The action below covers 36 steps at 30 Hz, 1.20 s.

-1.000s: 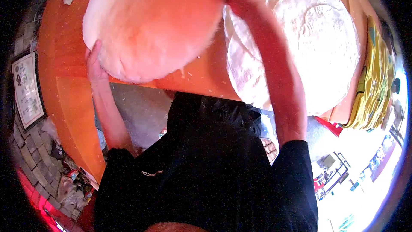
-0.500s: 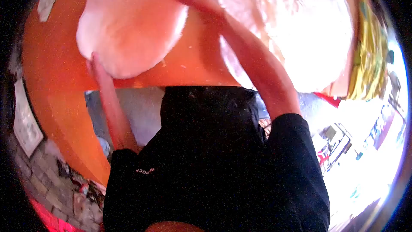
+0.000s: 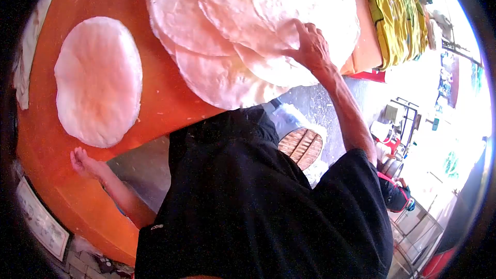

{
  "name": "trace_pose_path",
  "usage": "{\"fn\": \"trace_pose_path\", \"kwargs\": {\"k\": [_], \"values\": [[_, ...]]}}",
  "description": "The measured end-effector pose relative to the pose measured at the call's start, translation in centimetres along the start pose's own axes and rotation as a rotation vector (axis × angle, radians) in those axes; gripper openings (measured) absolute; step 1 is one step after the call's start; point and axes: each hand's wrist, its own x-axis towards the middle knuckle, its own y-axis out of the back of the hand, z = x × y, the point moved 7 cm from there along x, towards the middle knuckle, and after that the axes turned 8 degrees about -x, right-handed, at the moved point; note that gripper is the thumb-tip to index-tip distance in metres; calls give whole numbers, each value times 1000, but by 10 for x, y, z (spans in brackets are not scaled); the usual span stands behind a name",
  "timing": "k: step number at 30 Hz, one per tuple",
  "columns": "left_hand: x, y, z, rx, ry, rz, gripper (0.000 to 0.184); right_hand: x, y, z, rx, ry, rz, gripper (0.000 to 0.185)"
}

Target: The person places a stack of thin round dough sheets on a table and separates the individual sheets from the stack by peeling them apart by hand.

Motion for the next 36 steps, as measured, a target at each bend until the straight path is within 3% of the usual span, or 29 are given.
{"fn": "trace_pose_path", "kwargs": {"k": [1, 2, 4, 5, 8, 11, 14, 18, 20, 22, 23, 27, 28, 30, 31, 33, 34, 36], "values": [[-22, -24, 25, -52, -57, -47, 31, -7, -3, 11, -32, 80, 37, 79], [-37, -45, 29, -102, 16, -126, 31, -10, -4, 22, -26, 70, 37, 79], [-79, -95, 47, -82, 63, -352, 28, -17, -5, 28, 4, 241, 70, 68], [-111, -122, 48, -180, 198, -428, 27, -19, -9, 35, 11, 235, 72, 68], [-217, -203, 69, -270, 459, -933, 26, -25, -13, 45, -44, 310, 198, 59], [-301, -253, 69, -363, 759, -1204, 26, -28, -8, 55, -32, 291, 327, 57], [-346, -283, 68, -386, 1038, -1207, 26, -20, 3, 81, -93, 262, 531, 25], [-374, -303, 60, -415, 1172, -1184, 25, -5, 4, 110, 63, 435, 463, 13], [-385, -308, 58, -432, 1258, -1159, 21, 16, 21, 132, -192, 262, 302, 14], [-391, -309, 66, -425, 1203, -1175, 18, 22, 112, 154, -52, -44, 415, 15], [-391, -311, 66, -422, 1165, -1136, 21, 15, 125, 151, -47, -50, 406, 15], [-389, -318, 70, -420, 1060, -1073, 18, -34, 196, 99, 229, 344, 900, 17], [-386, -317, 68, -414, 1042, -1039, 18, -33, 173, 68, -225, 305, 746, 20], [-384, -317, 63, -397, 1011, -1016, 17, -20, 106, 41, 25, 459, 621, 22], [-383, -316, 61, -379, 987, -1005, 17, -15, 67, 31, 111, 536, 534, 11], [-385, -319, 62, -414, 1048, -995, 16, -7, 4, 20, 171, 481, 341, 7], [-386, -322, 63, -454, 1108, -993, 16, -7, -2, 20, 143, 484, 360, 16], [-385, -327, 64, -484, 1130, -1000, 16, -5, 12, 23, 152, 482, 396, 15]]}}
